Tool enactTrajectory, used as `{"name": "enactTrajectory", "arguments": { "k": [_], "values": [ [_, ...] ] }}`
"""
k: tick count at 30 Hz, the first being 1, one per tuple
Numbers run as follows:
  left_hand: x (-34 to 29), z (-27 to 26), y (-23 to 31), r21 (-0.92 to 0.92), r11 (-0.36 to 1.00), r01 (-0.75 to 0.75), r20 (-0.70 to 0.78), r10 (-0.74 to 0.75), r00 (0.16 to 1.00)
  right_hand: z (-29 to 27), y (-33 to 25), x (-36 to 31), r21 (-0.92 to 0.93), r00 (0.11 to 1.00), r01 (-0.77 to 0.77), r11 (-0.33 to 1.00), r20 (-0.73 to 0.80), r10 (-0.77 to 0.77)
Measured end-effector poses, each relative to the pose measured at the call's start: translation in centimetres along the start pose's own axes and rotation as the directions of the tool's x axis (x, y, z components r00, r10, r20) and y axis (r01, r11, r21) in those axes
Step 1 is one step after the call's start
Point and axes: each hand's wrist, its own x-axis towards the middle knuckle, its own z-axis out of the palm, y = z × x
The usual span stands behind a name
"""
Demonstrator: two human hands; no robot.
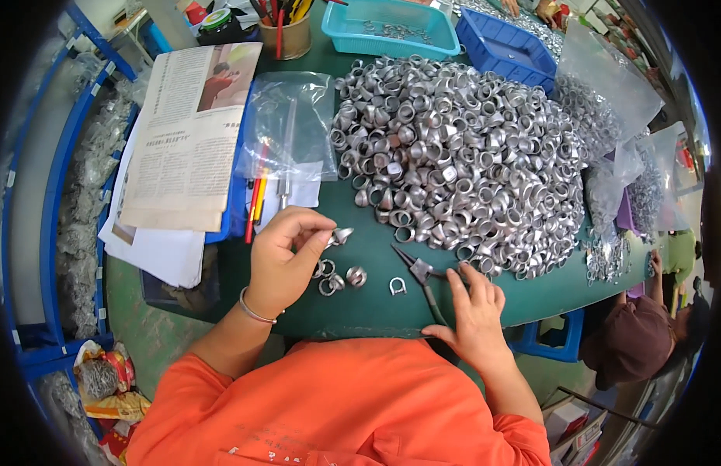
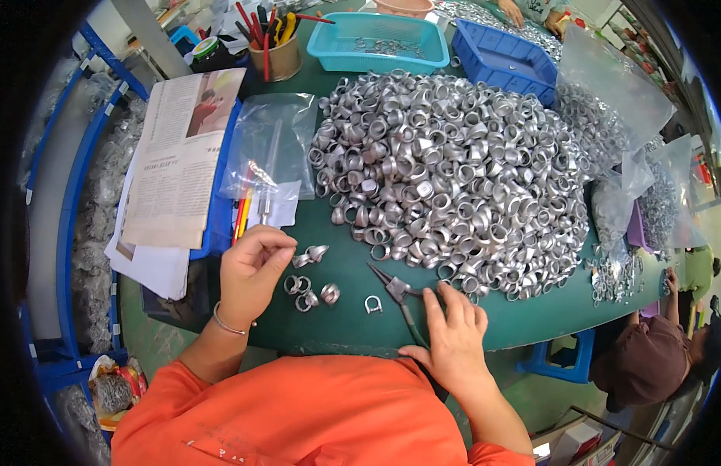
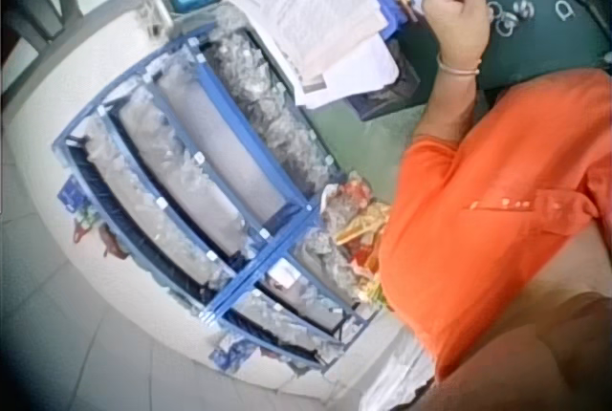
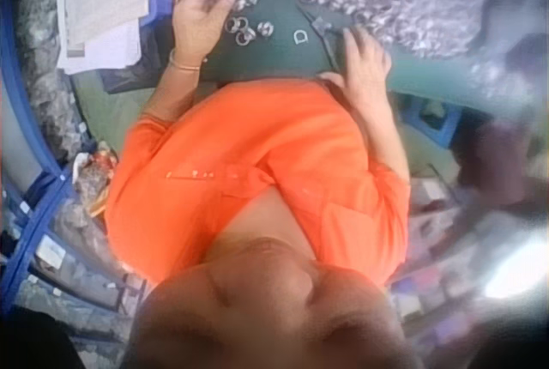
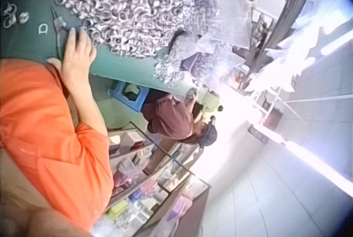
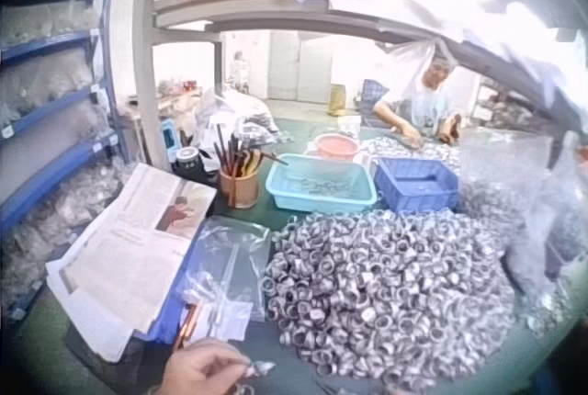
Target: The person removes papers from a plastic container to access a phone, places the papers on the table, and then assembles small metal rings and clasps together by hand and using pliers.
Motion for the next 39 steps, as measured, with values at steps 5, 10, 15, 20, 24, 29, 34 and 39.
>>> {"name": "enactTrajectory", "arguments": {
  "k": [5, 10, 15, 20, 24, 29, 34, 39],
  "values": [
    [-2.9, 0.9, -1.0, 0.519, 0.781, -0.348, 0.284, 0.227, 0.932, 0.7, 0.0, -1.0, -0.054, 0.998, -0.059, 0.997, -0.034, 0.057],
    [-4.5, 1.6, -2.5, 0.580, 0.728, -0.366, 0.275, 0.247, 0.929, 1.2, 0.2, -1.4, -0.051, 0.993, -0.117, 0.992, -0.018, 0.116],
    [-5.6, 2.0, -1.7, 0.582, 0.694, -0.423, 0.232, 0.357, 0.905, 1.5, 0.3, -1.6, -0.048, 0.992, -0.102, 0.994, -0.073, 0.098],
    [-8.2, 3.1, -2.7, 0.435, 0.824, -0.363, 0.275, 0.262, 0.925, 2.4, 0.1, -2.2, 0.015, 0.978, -0.141, 0.990, -0.154, 0.142],
    [-9.2, 3.3, -3.3, 0.422, 0.805, -0.416, 0.330, 0.291, 0.898, 4.5, -1.1, -3.2, -0.205, 0.958, -0.110, 0.972, -0.281, 0.050],
    [-10.1, 3.1, -3.3, 0.388, 0.858, -0.335, 0.292, 0.231, 0.928, 6.2, -1.8, -4.8, -0.276, 0.956, -0.184, 0.943, -0.275, 0.106],
    [-10.3, 3.6, -4.8, 0.322, 0.890, -0.323, 0.153, 0.287, 0.946, 5.4, -2.8, -6.8, -0.066, 0.941, -0.268, 0.961, -0.232, 0.247],
    [-10.1, 4.1, -4.3, 0.373, 0.862, -0.342, 0.146, 0.309, 0.940, 5.0, -3.0, -7.9, -0.116, 0.952, -0.286, 0.951, -0.143, 0.269]
  ]
}}
